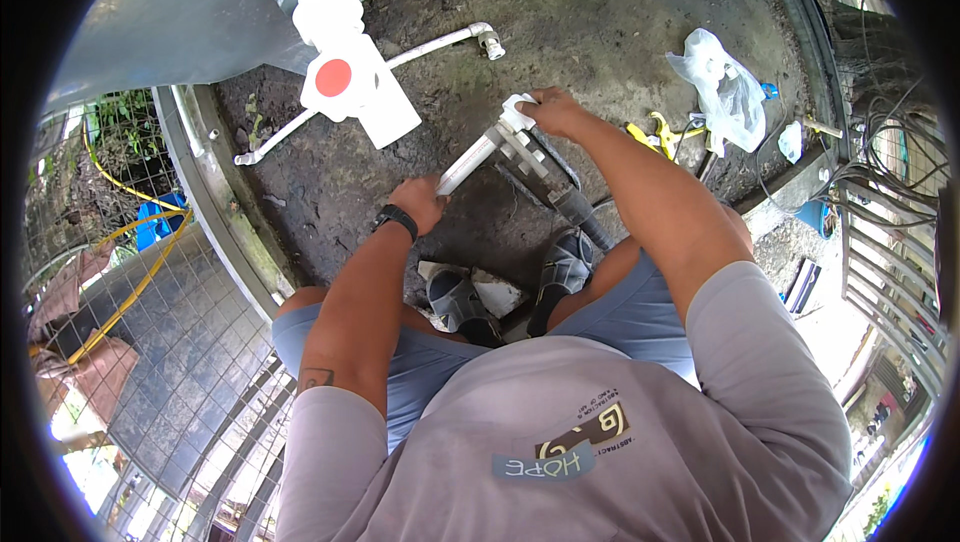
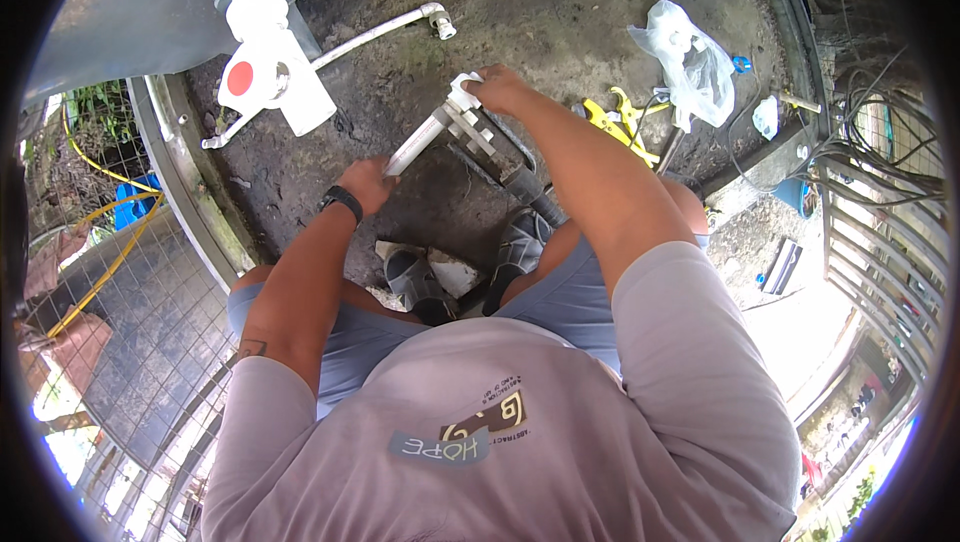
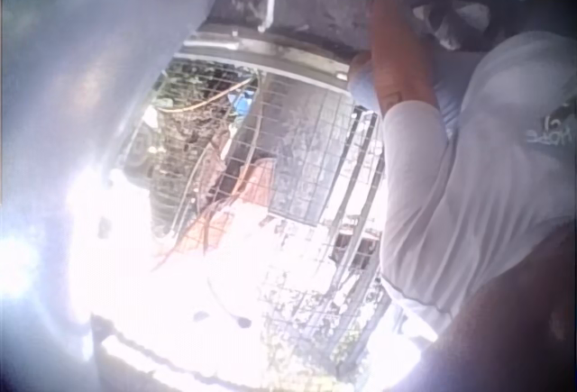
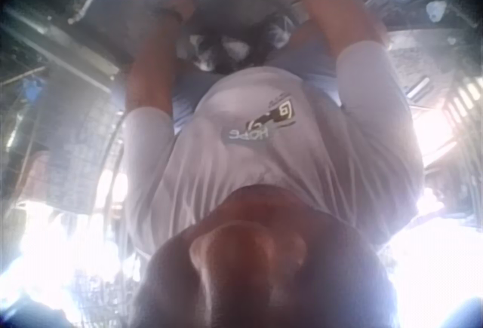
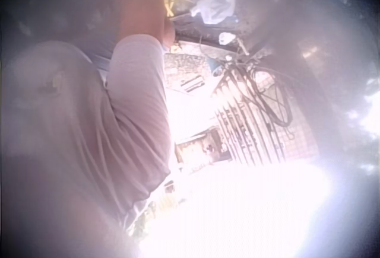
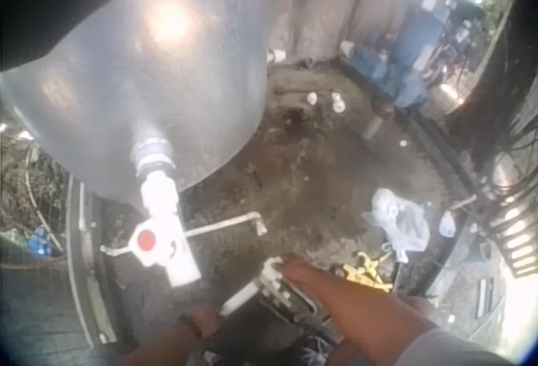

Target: The person assembles white PVC pipes and fittings by hand, then uses a yellow pipe cutter to trim a pipe segment. They repeatedly align and tighten the components near a water tank valve.

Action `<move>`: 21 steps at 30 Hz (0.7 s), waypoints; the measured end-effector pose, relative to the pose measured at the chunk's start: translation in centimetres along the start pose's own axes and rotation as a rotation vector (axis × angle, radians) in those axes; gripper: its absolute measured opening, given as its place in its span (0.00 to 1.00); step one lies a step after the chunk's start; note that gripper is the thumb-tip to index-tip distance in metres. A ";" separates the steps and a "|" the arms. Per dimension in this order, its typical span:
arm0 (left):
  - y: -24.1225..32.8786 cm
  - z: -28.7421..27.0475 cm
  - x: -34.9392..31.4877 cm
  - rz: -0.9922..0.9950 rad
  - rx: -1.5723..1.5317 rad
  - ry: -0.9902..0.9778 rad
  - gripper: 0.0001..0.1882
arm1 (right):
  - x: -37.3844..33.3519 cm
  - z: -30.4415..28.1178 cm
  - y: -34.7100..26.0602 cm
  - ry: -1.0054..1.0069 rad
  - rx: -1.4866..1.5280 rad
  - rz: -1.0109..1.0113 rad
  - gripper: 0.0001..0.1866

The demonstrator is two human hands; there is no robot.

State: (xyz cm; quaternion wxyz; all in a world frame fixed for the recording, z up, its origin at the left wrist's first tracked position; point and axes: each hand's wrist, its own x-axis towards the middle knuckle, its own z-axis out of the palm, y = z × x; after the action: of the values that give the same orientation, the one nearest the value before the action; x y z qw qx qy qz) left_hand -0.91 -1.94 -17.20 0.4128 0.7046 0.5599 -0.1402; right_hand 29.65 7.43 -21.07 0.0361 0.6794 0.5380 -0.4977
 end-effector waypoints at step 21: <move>-0.6 0.1 1.7 -0.037 -0.071 -0.179 0.26 | 1.2 0.9 1.0 0.011 0.120 -0.007 0.31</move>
State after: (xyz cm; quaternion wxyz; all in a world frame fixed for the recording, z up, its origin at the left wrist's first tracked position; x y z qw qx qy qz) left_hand -0.86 -0.87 -18.61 0.4832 0.6638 0.5382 -0.1904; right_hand 29.77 7.32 -22.82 -0.0095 0.6810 0.5097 -0.5257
